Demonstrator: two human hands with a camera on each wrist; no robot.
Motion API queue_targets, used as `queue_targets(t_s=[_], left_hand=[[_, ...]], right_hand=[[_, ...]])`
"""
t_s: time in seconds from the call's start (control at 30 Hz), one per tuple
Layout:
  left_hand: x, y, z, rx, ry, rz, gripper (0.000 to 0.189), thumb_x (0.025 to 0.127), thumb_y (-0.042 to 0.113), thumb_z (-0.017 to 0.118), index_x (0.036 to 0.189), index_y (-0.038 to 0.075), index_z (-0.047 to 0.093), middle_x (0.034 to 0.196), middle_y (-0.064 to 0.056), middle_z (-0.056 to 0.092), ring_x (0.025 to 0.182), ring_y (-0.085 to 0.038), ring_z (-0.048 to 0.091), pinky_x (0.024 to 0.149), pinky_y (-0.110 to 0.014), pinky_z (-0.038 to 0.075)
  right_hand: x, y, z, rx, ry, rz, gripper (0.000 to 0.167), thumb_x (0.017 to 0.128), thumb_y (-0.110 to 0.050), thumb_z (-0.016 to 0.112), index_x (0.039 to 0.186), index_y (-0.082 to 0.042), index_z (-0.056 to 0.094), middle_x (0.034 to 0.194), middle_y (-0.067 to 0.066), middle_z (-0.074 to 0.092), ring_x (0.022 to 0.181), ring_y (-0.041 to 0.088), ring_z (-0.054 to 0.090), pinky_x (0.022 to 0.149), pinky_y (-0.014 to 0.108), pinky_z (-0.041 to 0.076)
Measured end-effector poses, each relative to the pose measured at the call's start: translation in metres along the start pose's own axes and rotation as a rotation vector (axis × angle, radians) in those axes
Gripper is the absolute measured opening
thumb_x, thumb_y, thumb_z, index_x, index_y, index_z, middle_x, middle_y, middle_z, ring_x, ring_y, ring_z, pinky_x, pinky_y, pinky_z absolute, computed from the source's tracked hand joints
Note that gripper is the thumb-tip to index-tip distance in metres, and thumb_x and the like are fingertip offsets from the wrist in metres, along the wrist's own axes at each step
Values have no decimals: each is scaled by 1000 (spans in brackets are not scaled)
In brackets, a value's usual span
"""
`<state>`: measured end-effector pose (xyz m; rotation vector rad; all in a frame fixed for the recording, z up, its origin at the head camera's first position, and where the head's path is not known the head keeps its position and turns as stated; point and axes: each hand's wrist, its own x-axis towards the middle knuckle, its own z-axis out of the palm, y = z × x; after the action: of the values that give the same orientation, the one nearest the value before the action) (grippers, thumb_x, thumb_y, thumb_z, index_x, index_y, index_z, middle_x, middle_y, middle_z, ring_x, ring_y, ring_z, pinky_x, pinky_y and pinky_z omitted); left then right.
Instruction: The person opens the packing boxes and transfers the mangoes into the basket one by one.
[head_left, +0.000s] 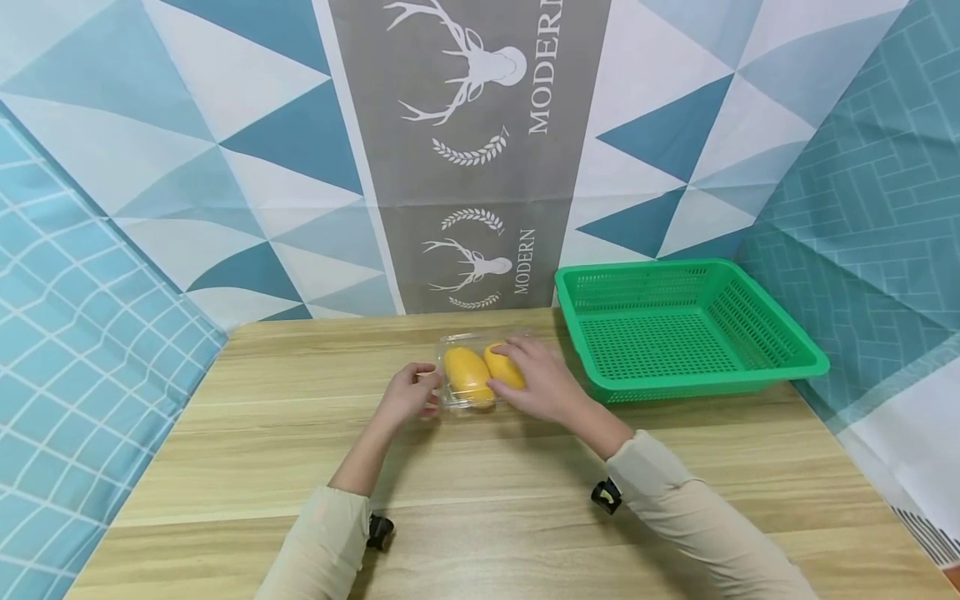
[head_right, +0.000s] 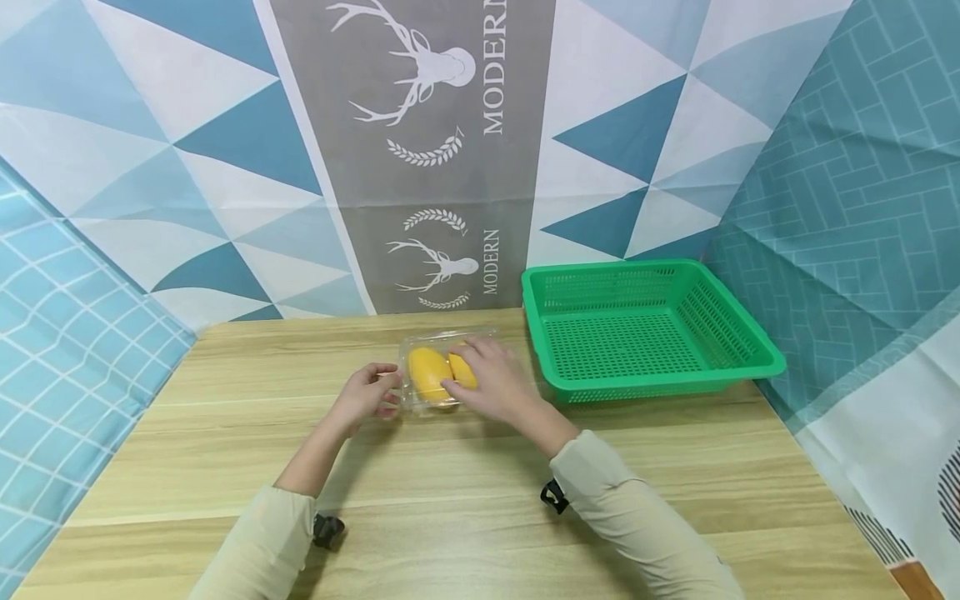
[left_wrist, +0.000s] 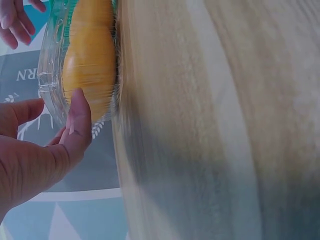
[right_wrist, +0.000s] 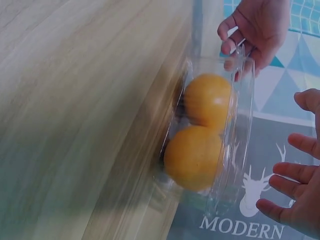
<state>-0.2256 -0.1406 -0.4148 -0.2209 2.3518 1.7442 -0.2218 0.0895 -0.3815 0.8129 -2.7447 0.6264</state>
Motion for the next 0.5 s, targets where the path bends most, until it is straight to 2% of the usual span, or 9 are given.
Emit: queue_targets(t_s=[0.1,0.33,0.5], left_hand=[[-1,1,0,-20,-1,-4,46,96,26,52,133,1,43,111,-19,56,76,-19,59,68,-34,58],[-2,0,1,-51,-9,-9,48,95,25,54,133,0,41,110,-18,55,75,-19,60,65,-31,58],[-1,-1,1,-76,-7,-22,47,94,24,54,133,1,41,111,-19,55,75,-19,60,63,-29,58]], right_hand=[[2,-5,3,-17,-2,-17,52,86,-47,60,126,-13,57,136,14,50,129,33,43,110,58,27],[6,-13,9,-34,-15,-45,52,85,-46,61,127,-15,56,134,12,52,126,31,46,105,57,34],[6,-17,14,-46,-25,-65,52,85,-45,63,128,-16,55,136,12,51,125,32,47,104,58,35]])
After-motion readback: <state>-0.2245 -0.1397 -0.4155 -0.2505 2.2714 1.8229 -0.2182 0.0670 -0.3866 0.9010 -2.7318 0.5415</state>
